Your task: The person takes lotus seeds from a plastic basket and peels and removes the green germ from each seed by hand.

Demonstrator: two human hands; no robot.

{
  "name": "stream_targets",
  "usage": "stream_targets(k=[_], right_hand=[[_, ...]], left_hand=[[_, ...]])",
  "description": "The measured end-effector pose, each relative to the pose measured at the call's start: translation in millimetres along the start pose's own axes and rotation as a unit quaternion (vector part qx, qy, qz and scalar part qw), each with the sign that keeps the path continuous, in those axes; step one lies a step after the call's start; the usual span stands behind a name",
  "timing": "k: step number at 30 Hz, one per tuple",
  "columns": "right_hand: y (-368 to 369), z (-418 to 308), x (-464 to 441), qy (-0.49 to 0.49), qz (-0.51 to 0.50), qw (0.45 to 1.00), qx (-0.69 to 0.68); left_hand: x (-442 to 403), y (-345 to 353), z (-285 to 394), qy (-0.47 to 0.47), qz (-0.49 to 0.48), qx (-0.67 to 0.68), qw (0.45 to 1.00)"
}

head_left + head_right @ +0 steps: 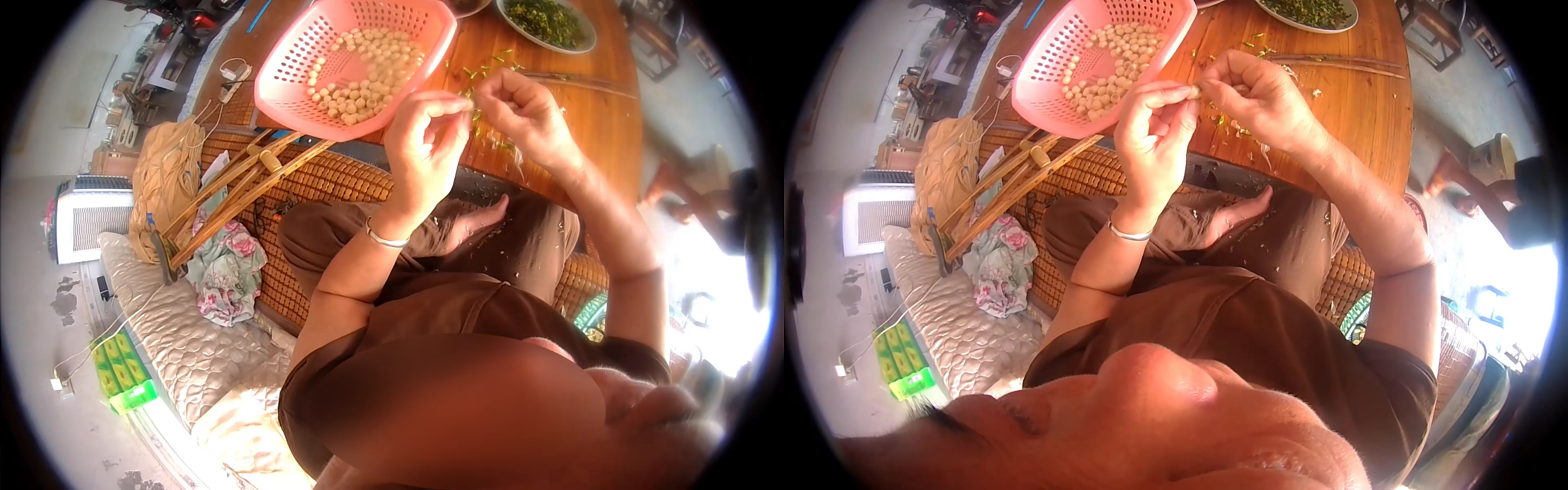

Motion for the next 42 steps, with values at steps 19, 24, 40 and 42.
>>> stream_targets(k=[19,24,40,42], right_hand=[[3.0,0.8,-0.1,-0.014,0.006,1.000,-0.002],[6.4,-10.3,6.1,-0.124,0.072,0.962,0.232],[-6.0,4.4,-5.2,-0.065,0.081,0.983,0.150],[-9.1,5.9,-7.3,-0.048,0.092,0.976,0.193]], left_hand=[[2.5,-1.7,-3.2,-0.042,0.003,0.001,0.999],[7.4,-1.0,-9.2,-0.056,0.011,0.015,0.998],[14.5,0.7,-38.7,-0.299,0.050,0.398,0.866],[13.7,1.5,-39.1,-0.299,0.043,0.402,0.864]])
Point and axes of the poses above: each hand's wrist, its own x-axis away from the middle knuckle, its own y-axis out of the palm, z = x × y, the point moved 5 cm from there along -x, towards the middle knuckle, and after that the axes turned 5 degrees about x, right-handed, at the moved point
